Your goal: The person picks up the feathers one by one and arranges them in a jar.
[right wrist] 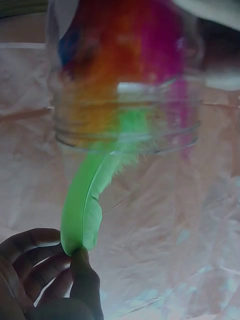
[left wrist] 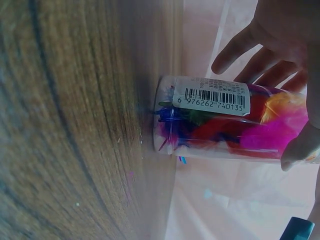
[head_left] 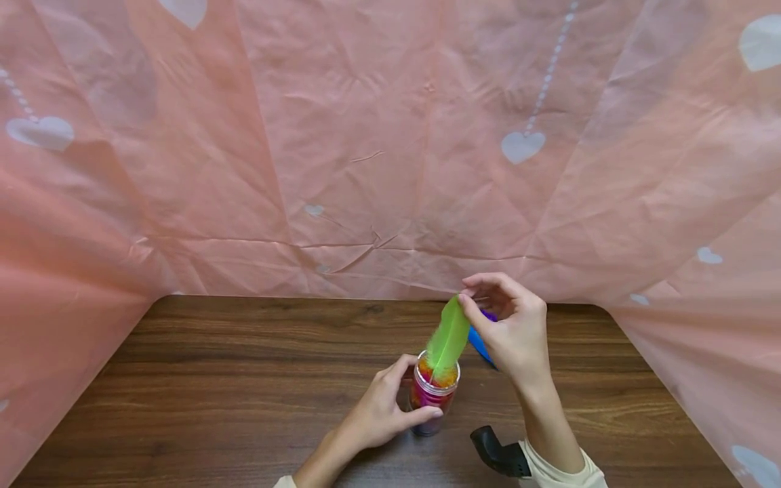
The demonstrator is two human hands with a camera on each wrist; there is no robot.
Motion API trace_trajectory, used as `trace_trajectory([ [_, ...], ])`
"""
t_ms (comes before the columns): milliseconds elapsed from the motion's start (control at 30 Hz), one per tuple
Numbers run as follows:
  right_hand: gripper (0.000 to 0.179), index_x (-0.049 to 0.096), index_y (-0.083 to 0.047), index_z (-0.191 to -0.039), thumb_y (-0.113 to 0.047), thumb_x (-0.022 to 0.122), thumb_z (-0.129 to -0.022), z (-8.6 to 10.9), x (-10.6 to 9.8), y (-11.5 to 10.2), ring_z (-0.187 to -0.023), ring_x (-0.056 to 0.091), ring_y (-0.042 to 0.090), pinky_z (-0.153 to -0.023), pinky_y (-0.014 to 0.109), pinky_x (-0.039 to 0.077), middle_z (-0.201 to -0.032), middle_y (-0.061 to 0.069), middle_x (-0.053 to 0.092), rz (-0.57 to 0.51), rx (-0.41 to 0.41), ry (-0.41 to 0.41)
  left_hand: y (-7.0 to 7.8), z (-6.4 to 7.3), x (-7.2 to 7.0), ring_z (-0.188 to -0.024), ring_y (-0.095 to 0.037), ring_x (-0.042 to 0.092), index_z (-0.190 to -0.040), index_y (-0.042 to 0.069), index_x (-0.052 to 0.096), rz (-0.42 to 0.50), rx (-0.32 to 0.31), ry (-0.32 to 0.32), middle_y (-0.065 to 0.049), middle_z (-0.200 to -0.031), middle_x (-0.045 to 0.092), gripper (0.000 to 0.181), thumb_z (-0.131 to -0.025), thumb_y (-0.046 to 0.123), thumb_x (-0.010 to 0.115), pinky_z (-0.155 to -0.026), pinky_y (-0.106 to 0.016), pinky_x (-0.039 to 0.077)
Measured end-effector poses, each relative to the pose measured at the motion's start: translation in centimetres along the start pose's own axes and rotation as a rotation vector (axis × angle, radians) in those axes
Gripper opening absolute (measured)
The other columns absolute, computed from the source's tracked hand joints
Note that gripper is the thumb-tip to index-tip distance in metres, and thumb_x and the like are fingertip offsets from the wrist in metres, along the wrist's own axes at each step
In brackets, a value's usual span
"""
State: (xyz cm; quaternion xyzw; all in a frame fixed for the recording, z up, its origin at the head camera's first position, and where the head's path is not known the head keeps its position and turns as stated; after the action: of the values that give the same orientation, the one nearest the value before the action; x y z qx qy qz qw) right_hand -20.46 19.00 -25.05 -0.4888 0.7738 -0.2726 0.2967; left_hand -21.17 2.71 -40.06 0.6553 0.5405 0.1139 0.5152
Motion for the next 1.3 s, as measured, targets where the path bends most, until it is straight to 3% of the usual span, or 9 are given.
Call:
trace_trajectory([
  [167,0.02,0.071,0.009,-0.097,0.02,0.076,-0.081,0.8,0.5,-0.1,-0.073,0.069,0.007,-0.063,0.016,0.058,-0.083,0.016,0.071,-0.016,0.012,-0.033,0.1,0.0,0.0,-0.104,-0.013,0.07,-0.128,0.007,0.054,-0.001,0.012,0.0,-0.008,-0.118,0.071,0.054,-0.086,0.017,0.087,-0.093,-0.03,0.059],
  [433,0.023,0.07,0.008,-0.097,0.022,0.076,-0.079,1.7,0.8,-0.3,-0.072,0.068,0.008,-0.063,0.02,0.06,-0.081,0.013,0.07,-0.03,0.004,-0.09,0.0,0.0,0.1,-0.104,-0.014,0.07,-0.129,0.008,0.054,0.006,-0.025,-0.014,-0.007,-0.12,0.07,0.054,-0.087,0.019,0.087,-0.093,-0.032,0.06],
  [600,0.025,0.071,0.005,-0.099,0.02,0.076,-0.079,2.2,0.8,0.0,-0.068,0.067,0.007,-0.058,0.019,0.059,-0.079,0.01,0.071,0.015,0.013,-0.149,0.0,0.1,0.2,-0.108,-0.016,0.069,-0.131,0.008,0.053,0.005,-0.024,-0.02,-0.007,-0.122,0.069,0.055,-0.088,0.019,0.086,-0.096,-0.032,0.059],
  [800,0.027,0.072,-0.001,-0.103,0.015,0.078,-0.081,2.6,1.2,0.6,-0.068,0.066,0.007,-0.054,0.017,0.054,-0.079,0.004,0.07,0.059,0.064,-0.244,0.0,0.1,0.2,-0.11,-0.016,0.069,-0.132,0.007,0.053,0.017,-0.008,-0.025,-0.007,-0.123,0.069,0.055,-0.089,0.019,0.085,-0.097,-0.031,0.058],
  [1067,0.028,0.072,-0.001,-0.107,0.012,0.078,-0.083,3.0,1.9,0.9,-0.076,0.072,0.012,-0.064,0.027,0.062,-0.082,0.0,0.07,0.076,0.12,-0.4,0.1,0.1,0.2,-0.113,-0.017,0.067,-0.134,0.005,0.051,0.022,-0.006,-0.046,-0.009,-0.127,0.068,0.056,-0.09,0.018,0.083,-0.098,-0.031,0.057],
  [1300,0.026,0.072,-0.005,-0.105,0.008,0.081,-0.084,2.6,0.6,1.1,-0.075,0.071,0.011,-0.061,0.025,0.061,-0.081,-0.002,0.071,0.122,0.112,-0.375,0.1,0.2,0.1,-0.11,-0.015,0.068,-0.132,0.007,0.053,0.009,-0.022,-0.037,-0.007,-0.124,0.068,0.055,-0.089,0.019,0.085,-0.097,-0.031,0.058],
])
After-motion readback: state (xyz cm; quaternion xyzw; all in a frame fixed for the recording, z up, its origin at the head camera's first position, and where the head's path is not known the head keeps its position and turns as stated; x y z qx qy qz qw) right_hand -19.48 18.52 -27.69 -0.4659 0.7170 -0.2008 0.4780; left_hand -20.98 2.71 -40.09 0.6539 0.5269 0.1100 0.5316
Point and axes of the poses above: each hand's wrist, its own z-axis away from the middle knuckle, its own x-axis out of the palm, y = z × x, the point moved 7 cm from there along -z, towards the middle knuckle
